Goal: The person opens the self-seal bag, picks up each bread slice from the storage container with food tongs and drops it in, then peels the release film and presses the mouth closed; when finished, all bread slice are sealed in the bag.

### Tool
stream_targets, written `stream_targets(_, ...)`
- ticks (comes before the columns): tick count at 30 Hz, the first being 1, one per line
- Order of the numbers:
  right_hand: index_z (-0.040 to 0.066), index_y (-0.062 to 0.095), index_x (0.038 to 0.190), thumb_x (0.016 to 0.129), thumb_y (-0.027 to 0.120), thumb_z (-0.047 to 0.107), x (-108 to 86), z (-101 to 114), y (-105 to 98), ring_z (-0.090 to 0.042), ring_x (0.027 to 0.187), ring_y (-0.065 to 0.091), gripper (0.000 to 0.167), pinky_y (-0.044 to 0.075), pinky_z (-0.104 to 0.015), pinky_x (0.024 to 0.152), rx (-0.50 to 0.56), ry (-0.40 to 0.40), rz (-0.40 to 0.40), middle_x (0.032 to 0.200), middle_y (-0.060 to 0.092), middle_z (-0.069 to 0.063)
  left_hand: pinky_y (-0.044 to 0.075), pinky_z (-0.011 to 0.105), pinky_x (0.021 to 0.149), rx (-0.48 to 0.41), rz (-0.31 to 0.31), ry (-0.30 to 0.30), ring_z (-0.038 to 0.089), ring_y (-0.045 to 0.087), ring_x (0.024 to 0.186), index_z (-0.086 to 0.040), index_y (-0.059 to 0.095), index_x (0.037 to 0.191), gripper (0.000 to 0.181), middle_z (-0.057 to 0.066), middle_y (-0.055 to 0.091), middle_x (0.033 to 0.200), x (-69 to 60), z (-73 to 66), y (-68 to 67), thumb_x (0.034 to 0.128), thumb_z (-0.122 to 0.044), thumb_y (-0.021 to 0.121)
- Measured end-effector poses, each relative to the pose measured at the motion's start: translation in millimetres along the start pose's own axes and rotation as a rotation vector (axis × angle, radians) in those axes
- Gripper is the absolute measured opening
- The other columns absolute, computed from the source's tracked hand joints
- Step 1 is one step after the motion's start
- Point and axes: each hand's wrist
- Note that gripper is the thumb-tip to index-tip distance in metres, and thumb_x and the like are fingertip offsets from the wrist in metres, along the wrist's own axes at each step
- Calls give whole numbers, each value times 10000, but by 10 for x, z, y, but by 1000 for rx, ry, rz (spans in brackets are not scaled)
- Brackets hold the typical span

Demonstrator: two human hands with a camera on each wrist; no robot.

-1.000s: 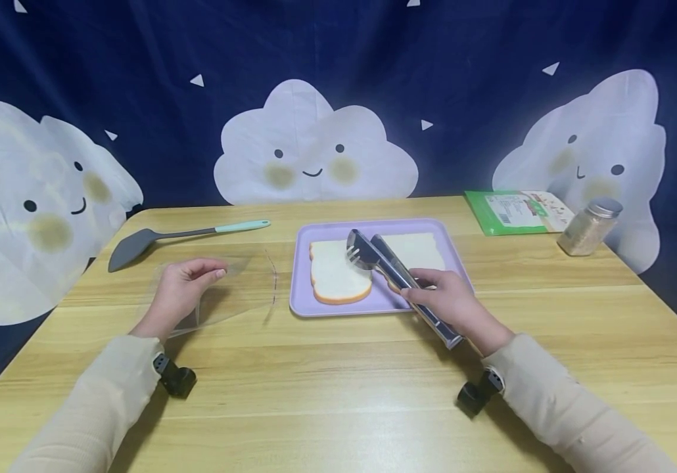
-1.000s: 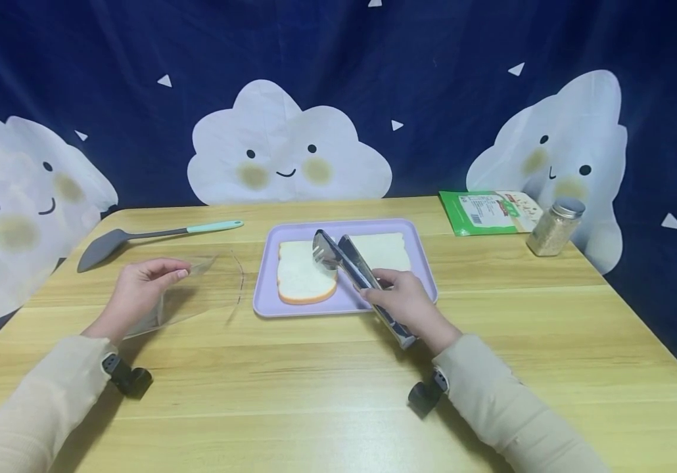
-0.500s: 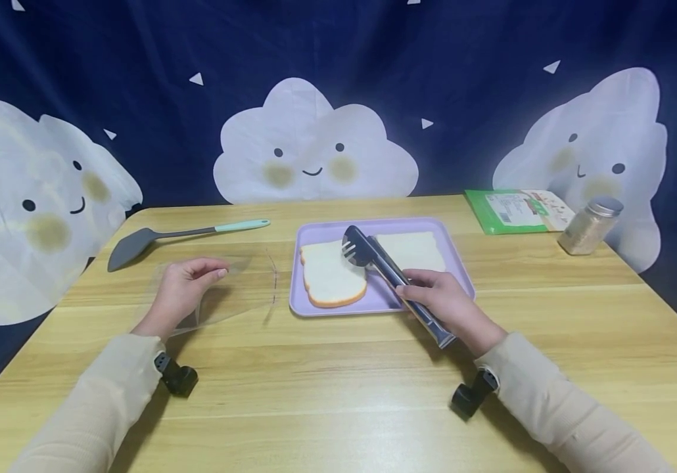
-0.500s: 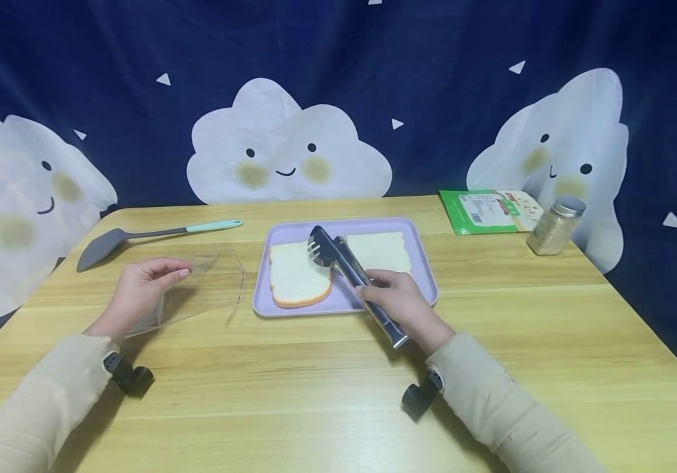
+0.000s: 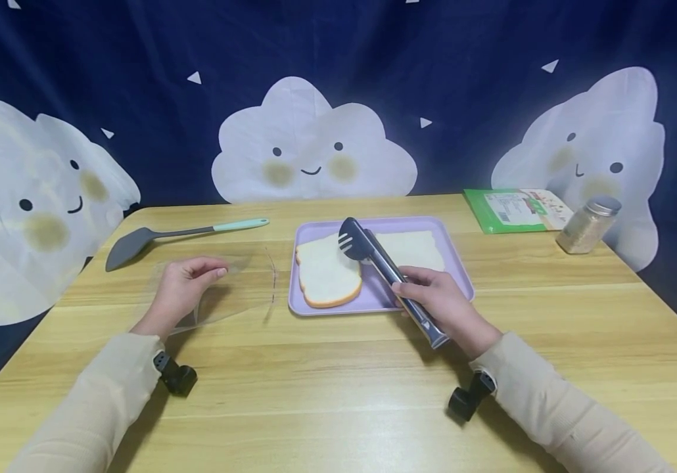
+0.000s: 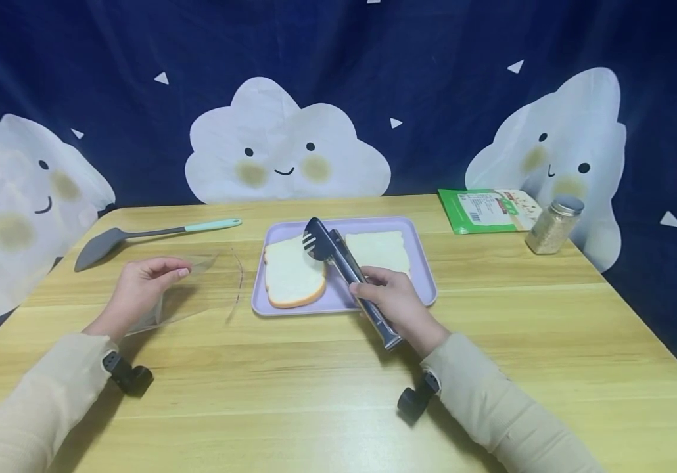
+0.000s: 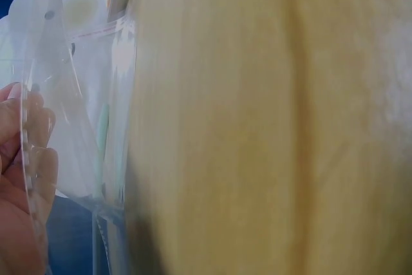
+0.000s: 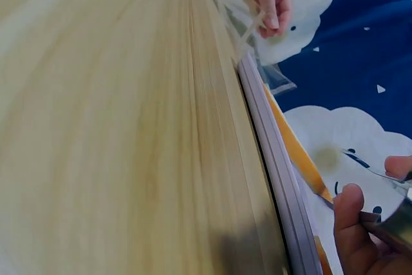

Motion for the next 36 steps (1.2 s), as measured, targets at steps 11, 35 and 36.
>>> stream_targets(11, -57, 441, 1316, 869, 585, 41, -49, 70, 147, -104, 573, 580, 481, 489, -245, 501, 153, -13, -9, 855, 601, -33, 436, 88, 659, 9, -11, 3, -141, 521, 792, -10, 692, 1022, 261, 156, 691, 974, 6, 2, -18, 893, -226, 623)
stream_targets(35, 88, 562, 1252, 775, 721, 110, -53, 108, 677, -143, 721, 553, 503, 504, -281, 605, -145, -185, -49, 1057, 614, -145, 447, 100, 648, -10, -15, 9, -124, 538, 782, -7, 698, 1006, 245, 127, 700, 942, 7, 17, 15, 890, -210, 628)
stream_targets(36, 89, 564, 1249, 774, 725, 117, -54, 112, 682, -146, 722, 555, 503, 503, -279, 610, -158, -194, -48, 1057, 619, -145, 447, 100, 646, -9, -15, 12, -124, 539, 782, -8, 698, 1006, 244, 119, 701, 938, 11, 20, 16, 890, -211, 628)
Point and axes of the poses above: each hand's wrist, its own x-axis towards the middle knuckle, its own y-axis out of the palm, z = x × y
